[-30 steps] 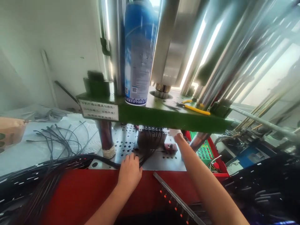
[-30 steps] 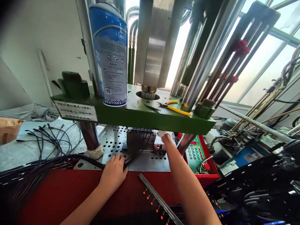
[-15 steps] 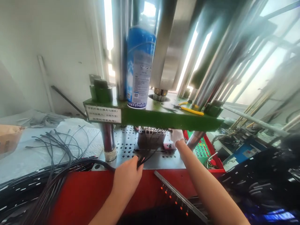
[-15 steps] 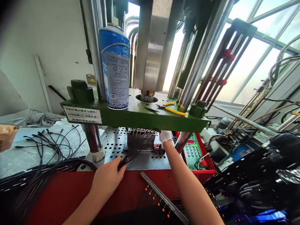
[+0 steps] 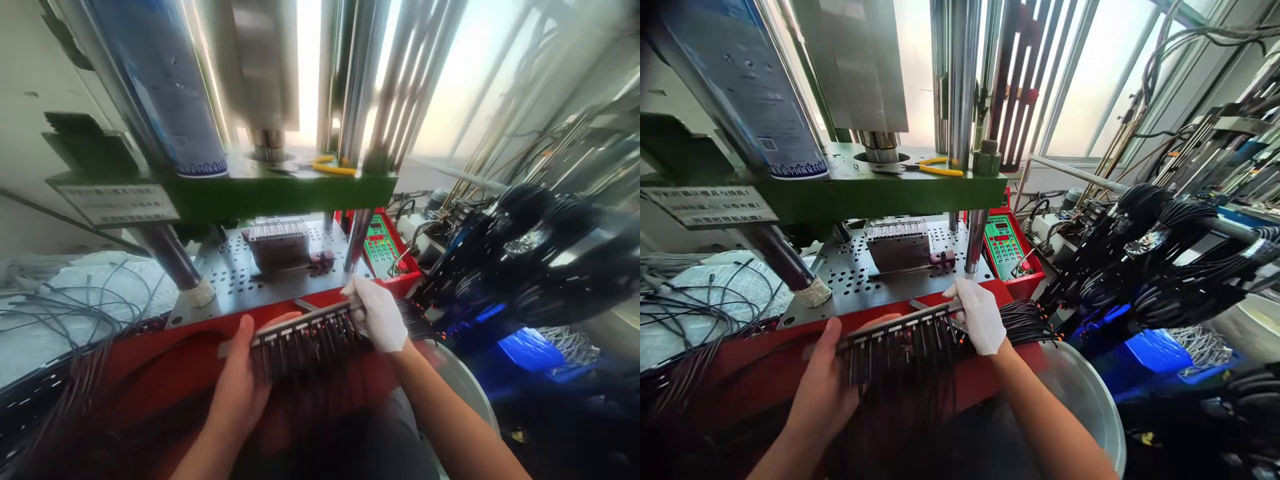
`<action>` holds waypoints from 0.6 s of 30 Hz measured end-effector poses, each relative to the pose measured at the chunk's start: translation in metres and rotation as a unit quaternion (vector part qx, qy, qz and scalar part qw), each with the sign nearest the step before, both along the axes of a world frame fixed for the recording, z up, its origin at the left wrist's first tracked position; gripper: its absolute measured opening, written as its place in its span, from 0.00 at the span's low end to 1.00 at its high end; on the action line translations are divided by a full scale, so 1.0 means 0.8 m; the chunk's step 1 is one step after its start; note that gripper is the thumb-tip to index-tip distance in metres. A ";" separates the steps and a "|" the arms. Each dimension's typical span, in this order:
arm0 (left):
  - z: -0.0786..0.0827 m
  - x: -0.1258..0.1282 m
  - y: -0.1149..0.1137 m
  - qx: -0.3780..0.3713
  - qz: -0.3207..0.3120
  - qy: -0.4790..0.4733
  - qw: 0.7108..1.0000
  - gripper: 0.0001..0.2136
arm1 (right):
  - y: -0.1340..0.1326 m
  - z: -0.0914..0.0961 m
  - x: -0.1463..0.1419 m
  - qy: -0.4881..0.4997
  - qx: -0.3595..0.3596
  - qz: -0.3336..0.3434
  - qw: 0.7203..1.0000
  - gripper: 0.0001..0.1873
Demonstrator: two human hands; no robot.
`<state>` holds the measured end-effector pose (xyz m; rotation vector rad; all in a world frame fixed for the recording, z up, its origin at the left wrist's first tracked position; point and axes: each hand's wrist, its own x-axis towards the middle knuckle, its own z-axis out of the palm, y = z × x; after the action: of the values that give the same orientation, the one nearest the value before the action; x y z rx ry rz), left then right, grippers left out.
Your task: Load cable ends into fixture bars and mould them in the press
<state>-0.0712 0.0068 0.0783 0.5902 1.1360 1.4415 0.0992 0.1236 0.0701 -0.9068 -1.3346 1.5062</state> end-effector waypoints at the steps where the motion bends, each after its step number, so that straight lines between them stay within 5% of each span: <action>1: 0.000 0.002 0.003 -0.006 0.015 -0.022 1.000 0.28 | -0.009 -0.001 0.005 0.008 0.001 0.003 1.000 0.21; 6: -0.003 0.014 0.002 -0.010 0.042 -0.038 0.998 0.28 | -0.038 -0.007 0.029 0.043 -0.092 0.038 0.994 0.27; 8: -0.004 0.018 0.001 -0.002 0.048 -0.031 0.998 0.27 | -0.049 -0.007 0.039 -0.014 -0.108 0.065 0.992 0.25; 12: -0.006 0.025 0.003 0.021 0.036 -0.011 0.999 0.27 | -0.064 -0.007 0.050 -0.173 -0.038 -0.011 0.984 0.22; 18: -0.012 0.045 0.010 0.073 0.056 0.002 0.996 0.22 | -0.077 0.004 0.049 -0.206 0.069 -0.133 0.967 0.15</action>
<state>-0.0354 0.0151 0.0690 0.6403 1.0873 1.6314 0.1381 0.0623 0.0735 -1.2992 -1.5158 1.0381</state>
